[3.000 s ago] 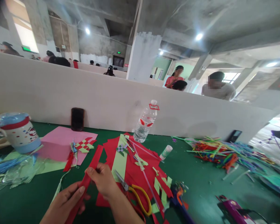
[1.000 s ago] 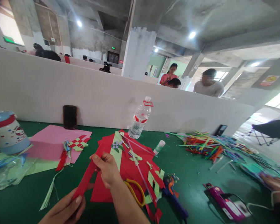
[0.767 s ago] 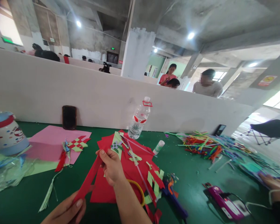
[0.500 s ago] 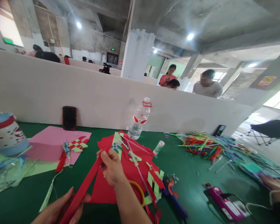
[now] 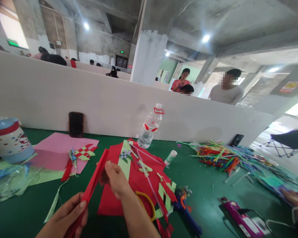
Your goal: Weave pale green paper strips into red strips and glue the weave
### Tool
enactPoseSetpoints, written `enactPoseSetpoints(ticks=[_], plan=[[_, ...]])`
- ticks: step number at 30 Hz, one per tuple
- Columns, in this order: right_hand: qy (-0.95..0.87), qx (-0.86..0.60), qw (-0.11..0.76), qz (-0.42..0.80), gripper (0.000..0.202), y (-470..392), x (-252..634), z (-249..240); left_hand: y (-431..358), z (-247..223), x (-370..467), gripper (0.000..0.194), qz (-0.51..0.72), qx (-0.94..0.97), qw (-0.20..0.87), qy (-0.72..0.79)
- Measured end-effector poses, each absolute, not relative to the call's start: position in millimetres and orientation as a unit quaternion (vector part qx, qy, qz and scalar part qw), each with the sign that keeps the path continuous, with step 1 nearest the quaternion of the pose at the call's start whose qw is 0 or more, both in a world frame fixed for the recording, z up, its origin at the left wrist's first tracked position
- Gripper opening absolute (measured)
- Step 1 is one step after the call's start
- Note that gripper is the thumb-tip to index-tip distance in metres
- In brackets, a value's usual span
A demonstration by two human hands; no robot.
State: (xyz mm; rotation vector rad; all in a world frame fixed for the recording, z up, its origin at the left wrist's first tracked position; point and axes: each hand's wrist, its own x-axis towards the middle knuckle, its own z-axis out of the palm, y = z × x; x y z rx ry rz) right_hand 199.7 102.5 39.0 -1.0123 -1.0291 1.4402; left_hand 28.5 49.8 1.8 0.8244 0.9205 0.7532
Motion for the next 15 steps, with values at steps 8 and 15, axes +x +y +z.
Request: enactPoseSetpoints(ticks=[8,15], plan=[[-0.497,-0.521,0.456,0.523,0.063,102.8,197.1,32.4,54.0,-10.2,31.0,0.053,0.360,0.484,0.668,0.437],[-0.497,-0.525,0.457,0.519,0.067,101.9,195.7,37.4,50.6,2.6,29.5,0.056,0.347,0.411,0.725,0.431]])
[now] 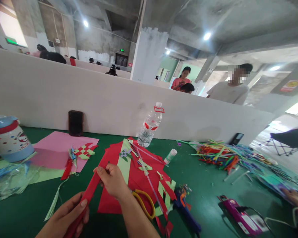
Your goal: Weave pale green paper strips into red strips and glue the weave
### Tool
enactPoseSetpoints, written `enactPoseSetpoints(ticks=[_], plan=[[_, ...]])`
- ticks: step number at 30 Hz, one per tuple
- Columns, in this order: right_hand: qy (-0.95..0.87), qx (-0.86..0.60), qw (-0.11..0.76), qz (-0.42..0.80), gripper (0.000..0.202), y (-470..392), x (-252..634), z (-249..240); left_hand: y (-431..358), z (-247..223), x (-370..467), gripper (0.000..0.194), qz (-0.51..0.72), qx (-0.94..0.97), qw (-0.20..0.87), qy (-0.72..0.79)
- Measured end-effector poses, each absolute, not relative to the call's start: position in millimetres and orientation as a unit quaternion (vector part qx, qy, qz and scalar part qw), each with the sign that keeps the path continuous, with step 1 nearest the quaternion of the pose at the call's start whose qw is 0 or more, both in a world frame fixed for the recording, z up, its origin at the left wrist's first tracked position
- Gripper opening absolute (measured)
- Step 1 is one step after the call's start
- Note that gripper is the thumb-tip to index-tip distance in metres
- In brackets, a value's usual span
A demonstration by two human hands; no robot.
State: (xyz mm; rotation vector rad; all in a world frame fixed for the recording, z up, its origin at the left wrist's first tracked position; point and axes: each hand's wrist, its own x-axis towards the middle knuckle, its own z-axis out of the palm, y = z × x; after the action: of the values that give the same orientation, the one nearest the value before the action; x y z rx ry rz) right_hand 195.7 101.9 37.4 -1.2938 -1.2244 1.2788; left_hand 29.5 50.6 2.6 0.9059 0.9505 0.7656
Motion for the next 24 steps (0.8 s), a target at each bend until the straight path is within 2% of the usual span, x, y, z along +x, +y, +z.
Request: enactPoseSetpoints(ticks=[12,24], plan=[[-0.486,-0.510,0.476,0.526,0.060,101.9,196.7,36.1,48.2,-3.5,30.8,0.057,0.326,0.358,0.770,0.416],[-0.458,-0.518,0.548,0.471,0.055,110.4,227.1,46.5,48.2,-14.3,25.9,0.059,0.239,0.412,0.788,0.391]])
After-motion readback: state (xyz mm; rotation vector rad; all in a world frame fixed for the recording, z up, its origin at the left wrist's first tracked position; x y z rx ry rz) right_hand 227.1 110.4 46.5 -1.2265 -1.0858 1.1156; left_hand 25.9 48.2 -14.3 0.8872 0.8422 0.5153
